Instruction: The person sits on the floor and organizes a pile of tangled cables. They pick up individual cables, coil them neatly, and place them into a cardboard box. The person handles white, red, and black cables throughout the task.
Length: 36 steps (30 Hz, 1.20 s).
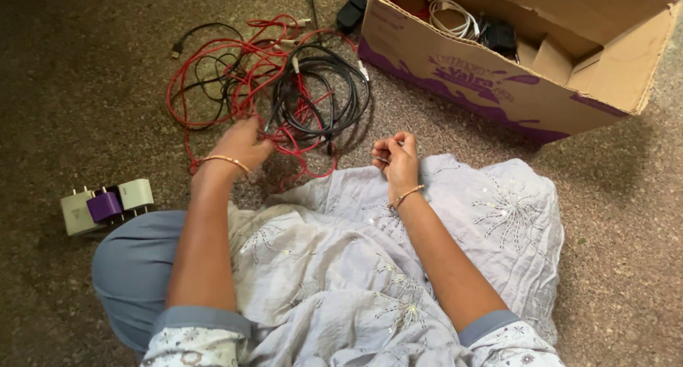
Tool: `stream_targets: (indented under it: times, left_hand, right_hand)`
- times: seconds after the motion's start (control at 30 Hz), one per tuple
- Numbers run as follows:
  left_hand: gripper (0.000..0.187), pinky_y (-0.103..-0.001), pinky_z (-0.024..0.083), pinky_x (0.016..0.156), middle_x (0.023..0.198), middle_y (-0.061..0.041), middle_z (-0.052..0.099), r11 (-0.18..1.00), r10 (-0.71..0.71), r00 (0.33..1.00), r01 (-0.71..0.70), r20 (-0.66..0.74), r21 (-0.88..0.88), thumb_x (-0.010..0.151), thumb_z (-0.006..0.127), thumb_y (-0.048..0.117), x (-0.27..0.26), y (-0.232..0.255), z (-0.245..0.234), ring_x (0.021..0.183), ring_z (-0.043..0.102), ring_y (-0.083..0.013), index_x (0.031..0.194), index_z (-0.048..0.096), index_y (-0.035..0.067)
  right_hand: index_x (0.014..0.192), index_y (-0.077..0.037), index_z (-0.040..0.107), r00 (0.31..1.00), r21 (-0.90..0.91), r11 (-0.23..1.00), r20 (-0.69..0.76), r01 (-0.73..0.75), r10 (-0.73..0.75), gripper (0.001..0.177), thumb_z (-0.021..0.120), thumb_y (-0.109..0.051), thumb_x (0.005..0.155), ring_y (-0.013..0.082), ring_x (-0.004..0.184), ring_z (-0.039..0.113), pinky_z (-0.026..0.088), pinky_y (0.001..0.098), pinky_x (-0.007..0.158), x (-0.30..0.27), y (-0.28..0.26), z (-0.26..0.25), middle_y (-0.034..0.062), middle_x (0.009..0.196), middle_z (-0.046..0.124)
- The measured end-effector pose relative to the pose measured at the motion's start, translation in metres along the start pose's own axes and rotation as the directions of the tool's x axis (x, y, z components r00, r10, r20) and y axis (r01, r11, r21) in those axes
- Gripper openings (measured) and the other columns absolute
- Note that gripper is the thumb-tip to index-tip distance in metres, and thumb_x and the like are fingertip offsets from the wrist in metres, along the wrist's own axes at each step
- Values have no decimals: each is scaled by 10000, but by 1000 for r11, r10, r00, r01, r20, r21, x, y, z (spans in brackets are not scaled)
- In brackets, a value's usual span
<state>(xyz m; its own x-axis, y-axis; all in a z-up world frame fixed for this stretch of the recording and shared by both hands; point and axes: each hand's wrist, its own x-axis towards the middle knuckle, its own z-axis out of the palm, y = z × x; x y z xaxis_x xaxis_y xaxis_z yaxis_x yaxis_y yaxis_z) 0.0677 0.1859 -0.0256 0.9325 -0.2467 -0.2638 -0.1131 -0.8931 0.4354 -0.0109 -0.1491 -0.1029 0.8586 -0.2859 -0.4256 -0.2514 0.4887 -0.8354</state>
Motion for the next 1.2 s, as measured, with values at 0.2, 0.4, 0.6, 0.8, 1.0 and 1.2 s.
stream_targets:
  times: [0.2, 0.4, 0.6, 0.8, 1.0, 1.2]
  left_hand:
    - [564, -604, 481, 947, 1397, -212, 536, 938, -294, 938, 320, -182, 134, 921, 648, 357, -35, 22, -48, 1198, 580, -462, 1422, 532, 124]
    - [708, -613, 461, 995, 1377, -261, 581, 791, -585, 804, 595, -106, 142, 940, 635, 529, -36, 16, -64, 1215, 585, -485, 1483, 466, 108]
    - [637, -509, 448, 1082, 1398, -160, 604, 879, -475, 823, 427, 310, 212, 893, 643, 600, -27, 19, -48, 1265, 579, -390, 1411, 611, 230]
    - [343, -419, 554, 837, 947, -87, 813, 941, -320, 789, 328, 524, 82, 890, 662, 269, -28, 23, -49, 894, 726, -243, 1187, 798, 162]
    - [194, -257, 476, 585, 803, -17, 638, 642, -75, 989, -48, -125, -765, 1087, 523, 118, -43, 35, -79, 668, 558, -100, 1006, 683, 43]
    - [207, -215, 443, 541, 716, 24, 577, 497, 122, 987, -149, -101, -855, 1070, 556, 177, -56, 81, -53, 610, 523, -45, 955, 676, 55]
  right_hand:
    - [1074, -181, 421, 999, 34, 999, -26, 20, -19, 84, 499, -151, 1064, 149, 780, 645, 541, 302, 662, 1, 3, -2, 41, 895, 658]
    - [1091, -190, 409, 1000, -7, 1000, 12, 1, 0, 90, 495, -188, 1065, 145, 773, 644, 537, 301, 658, -1, 0, 4, 36, 897, 650]
    - [1144, -173, 430, 998, -139, 989, 24, -56, 60, 177, 458, -338, 1083, 136, 781, 638, 530, 291, 680, -11, -15, 16, 37, 919, 665]
    - [1204, -179, 421, 995, -161, 985, 56, -67, 77, 274, 461, -412, 1065, 129, 810, 645, 536, 296, 697, -15, -16, 18, 44, 950, 677]
    - [1207, -174, 452, 994, -201, 979, 85, -47, 65, 277, 453, -409, 1062, 122, 812, 644, 530, 287, 693, -18, -15, 18, 42, 955, 688]
    - [1177, -141, 589, 955, -172, 985, 287, -25, 74, 234, 501, -330, 1070, 103, 820, 643, 520, 279, 708, -23, -15, 23, 4, 950, 694]
